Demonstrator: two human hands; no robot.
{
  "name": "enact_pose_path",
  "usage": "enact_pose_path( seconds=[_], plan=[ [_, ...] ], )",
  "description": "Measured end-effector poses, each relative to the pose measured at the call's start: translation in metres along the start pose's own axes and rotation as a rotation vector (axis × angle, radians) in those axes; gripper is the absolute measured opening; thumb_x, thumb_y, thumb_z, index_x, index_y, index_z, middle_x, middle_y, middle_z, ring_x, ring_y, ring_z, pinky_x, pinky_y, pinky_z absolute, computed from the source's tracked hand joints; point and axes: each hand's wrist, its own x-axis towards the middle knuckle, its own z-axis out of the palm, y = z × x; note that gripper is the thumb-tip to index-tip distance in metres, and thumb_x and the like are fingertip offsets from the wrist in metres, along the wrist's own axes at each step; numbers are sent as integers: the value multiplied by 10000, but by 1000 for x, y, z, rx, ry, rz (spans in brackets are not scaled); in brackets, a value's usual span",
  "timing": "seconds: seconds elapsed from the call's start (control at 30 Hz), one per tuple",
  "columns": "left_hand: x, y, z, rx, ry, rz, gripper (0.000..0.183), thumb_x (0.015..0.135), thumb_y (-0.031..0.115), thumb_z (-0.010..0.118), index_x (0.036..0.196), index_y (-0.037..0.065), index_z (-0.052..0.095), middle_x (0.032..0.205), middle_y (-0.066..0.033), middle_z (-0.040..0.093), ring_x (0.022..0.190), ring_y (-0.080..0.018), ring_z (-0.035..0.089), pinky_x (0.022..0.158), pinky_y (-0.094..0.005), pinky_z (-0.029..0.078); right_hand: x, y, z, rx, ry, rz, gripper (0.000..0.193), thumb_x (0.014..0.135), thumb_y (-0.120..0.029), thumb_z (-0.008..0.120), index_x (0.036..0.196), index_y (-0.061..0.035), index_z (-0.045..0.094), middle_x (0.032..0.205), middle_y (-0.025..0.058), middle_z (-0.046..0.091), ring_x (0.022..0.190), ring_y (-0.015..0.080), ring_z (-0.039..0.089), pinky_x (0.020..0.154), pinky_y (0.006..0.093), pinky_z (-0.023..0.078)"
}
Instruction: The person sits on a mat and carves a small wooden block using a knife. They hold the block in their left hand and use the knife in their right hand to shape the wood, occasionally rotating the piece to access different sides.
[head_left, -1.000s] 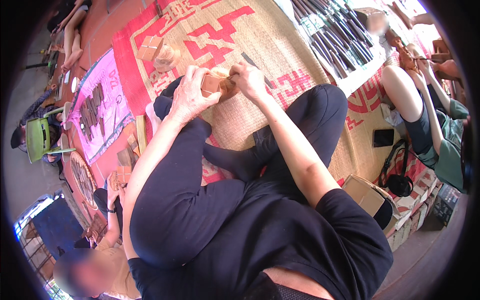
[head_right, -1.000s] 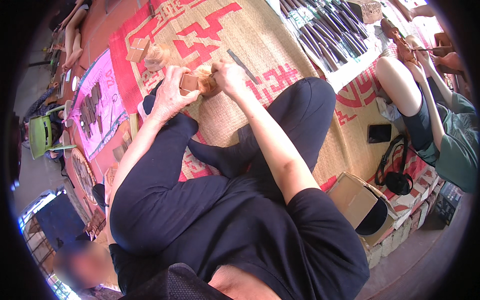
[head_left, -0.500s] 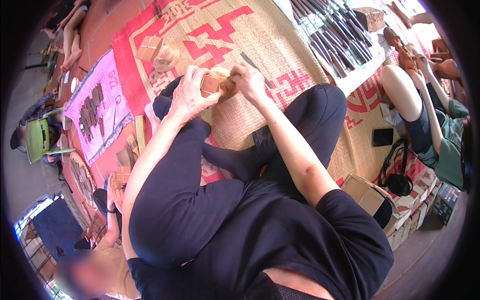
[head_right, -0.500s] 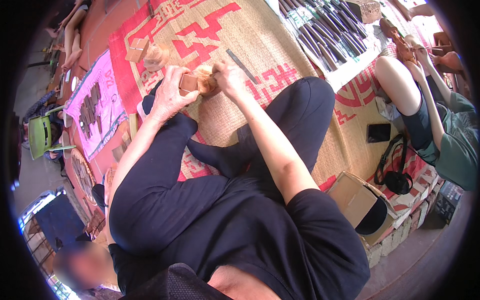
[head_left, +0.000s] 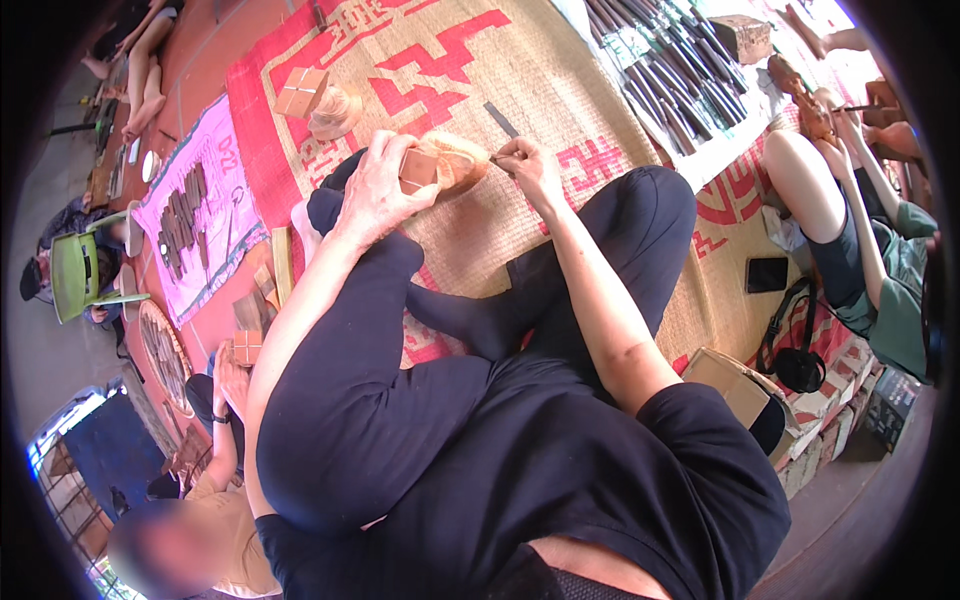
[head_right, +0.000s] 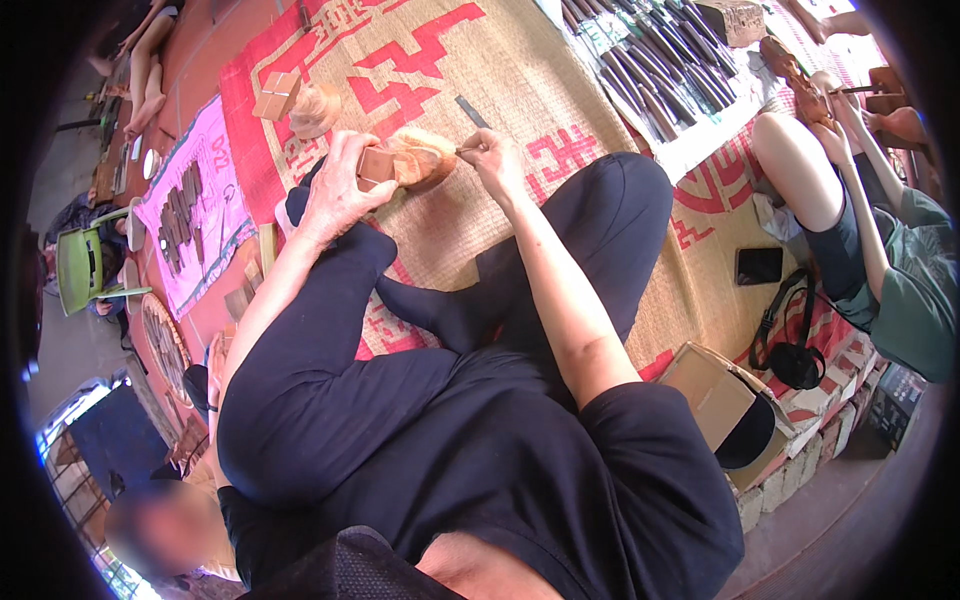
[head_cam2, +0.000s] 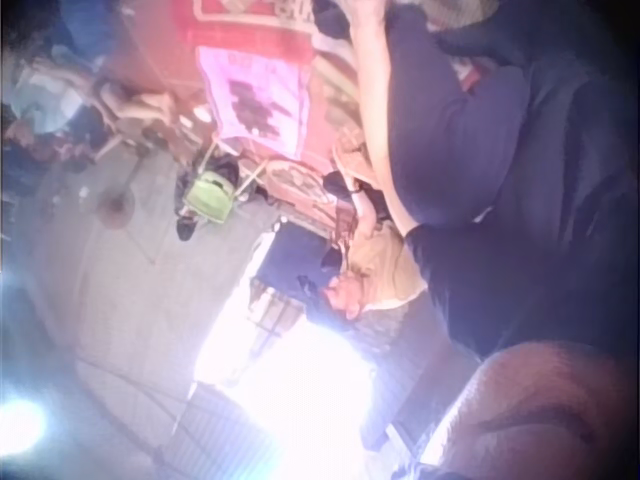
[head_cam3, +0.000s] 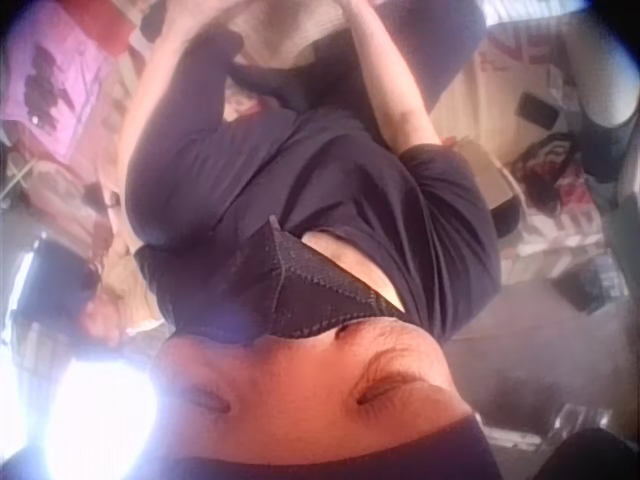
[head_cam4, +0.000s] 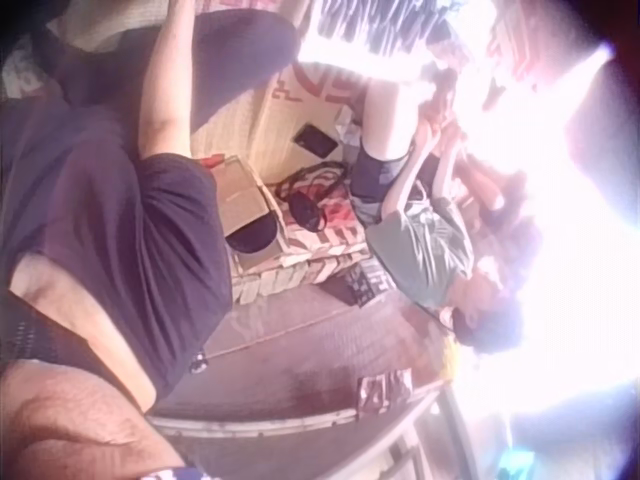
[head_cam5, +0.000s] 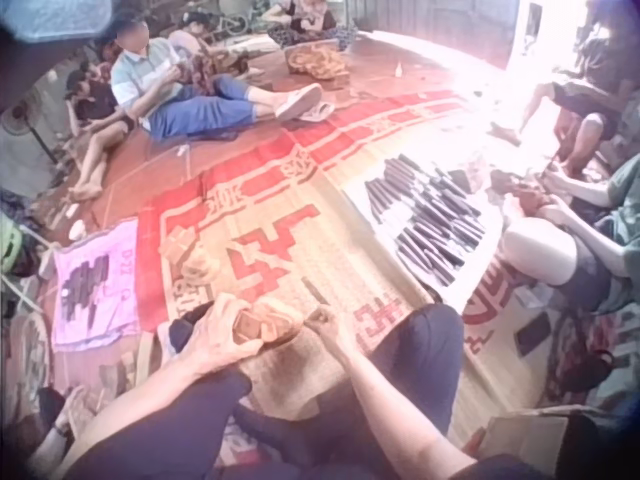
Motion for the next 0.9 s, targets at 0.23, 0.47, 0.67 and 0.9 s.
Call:
enact_pose_path(
  seconds=[0.23, 0.47, 0.67, 0.9],
  plan=[
    [8, 0, -2, -1, 12, 5, 586, 725, 338, 751, 1203, 83, 528, 1152, -141, 491, 1079, -357, 579, 897, -456, 508, 15, 22, 15, 583, 10, 129, 80, 806, -60, 742, 865, -21, 705, 759, 43, 686, 681, 88, 608, 641, 236, 483],
    [12, 4, 1, -10, 18, 11, 572, 727, 342, 750, 1193, 89, 532, 1143, -136, 492, 1069, -352, 585, 890, -453, 507, 16, 8, 80, 195, 256, -124, 135, 755, -105, 751, 814, -22, 663, 770, 78, 680, 727, 154, 618, 677, 303, 483],
    [13, 3, 2, -8, 0, -32, 603, 712, 360, 763, 1197, 86, 532, 1146, -134, 493, 1071, -348, 589, 889, -454, 508, 33, 1, 79, 19, 297, -22, 208, 725, -199, 744, 816, -55, 624, 807, 133, 647, 834, 317, 587, 770, 435, 461],
    [11, -3, 4, -5, 36, 1, 594, 708, 342, 763, 1191, 82, 537, 1136, -141, 494, 1071, -346, 588, 885, -454, 511, 27, 0, 71, 288, 264, -19, 212, 744, -208, 744, 808, -57, 612, 817, 112, 657, 835, 278, 621, 761, 408, 477]
  ],
)
